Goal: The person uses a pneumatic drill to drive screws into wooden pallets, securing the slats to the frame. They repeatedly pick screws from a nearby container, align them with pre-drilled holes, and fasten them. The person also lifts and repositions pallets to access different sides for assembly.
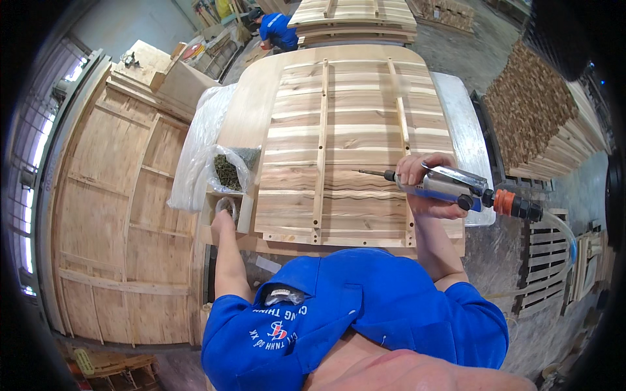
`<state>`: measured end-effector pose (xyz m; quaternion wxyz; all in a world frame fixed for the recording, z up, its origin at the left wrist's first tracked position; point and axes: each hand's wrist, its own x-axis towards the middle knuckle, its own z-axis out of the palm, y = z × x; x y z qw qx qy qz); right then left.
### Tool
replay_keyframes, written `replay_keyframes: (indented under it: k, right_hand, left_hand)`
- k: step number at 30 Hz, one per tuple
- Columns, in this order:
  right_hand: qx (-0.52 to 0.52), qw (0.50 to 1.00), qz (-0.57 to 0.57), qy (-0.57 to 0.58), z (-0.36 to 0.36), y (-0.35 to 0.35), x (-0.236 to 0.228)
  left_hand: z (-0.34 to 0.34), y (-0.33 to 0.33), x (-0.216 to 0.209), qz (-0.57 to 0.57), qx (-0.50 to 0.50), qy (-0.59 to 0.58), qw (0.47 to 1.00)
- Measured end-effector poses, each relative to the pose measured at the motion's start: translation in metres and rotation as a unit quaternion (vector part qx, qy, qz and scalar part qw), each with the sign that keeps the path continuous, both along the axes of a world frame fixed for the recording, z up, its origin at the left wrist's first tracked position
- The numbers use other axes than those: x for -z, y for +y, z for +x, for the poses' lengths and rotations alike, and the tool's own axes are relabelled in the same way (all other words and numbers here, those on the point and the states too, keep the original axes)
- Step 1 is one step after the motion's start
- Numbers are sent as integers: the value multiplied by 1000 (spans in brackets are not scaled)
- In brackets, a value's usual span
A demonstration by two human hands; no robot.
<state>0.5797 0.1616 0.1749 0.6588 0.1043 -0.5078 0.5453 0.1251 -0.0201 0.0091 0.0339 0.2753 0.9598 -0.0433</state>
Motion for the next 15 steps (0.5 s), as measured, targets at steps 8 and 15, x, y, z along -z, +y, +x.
replay_keyframes:
  k: [8, 15]
  right_hand:
    - [49, 999, -21, -12, 38, 18, -1]
    - [30, 998, -41, -38, 65, 39, 7]
  left_hand:
    - [31, 7, -14, 51, -42, 45, 997]
    - [54, 18, -12, 212, -80, 42, 973]
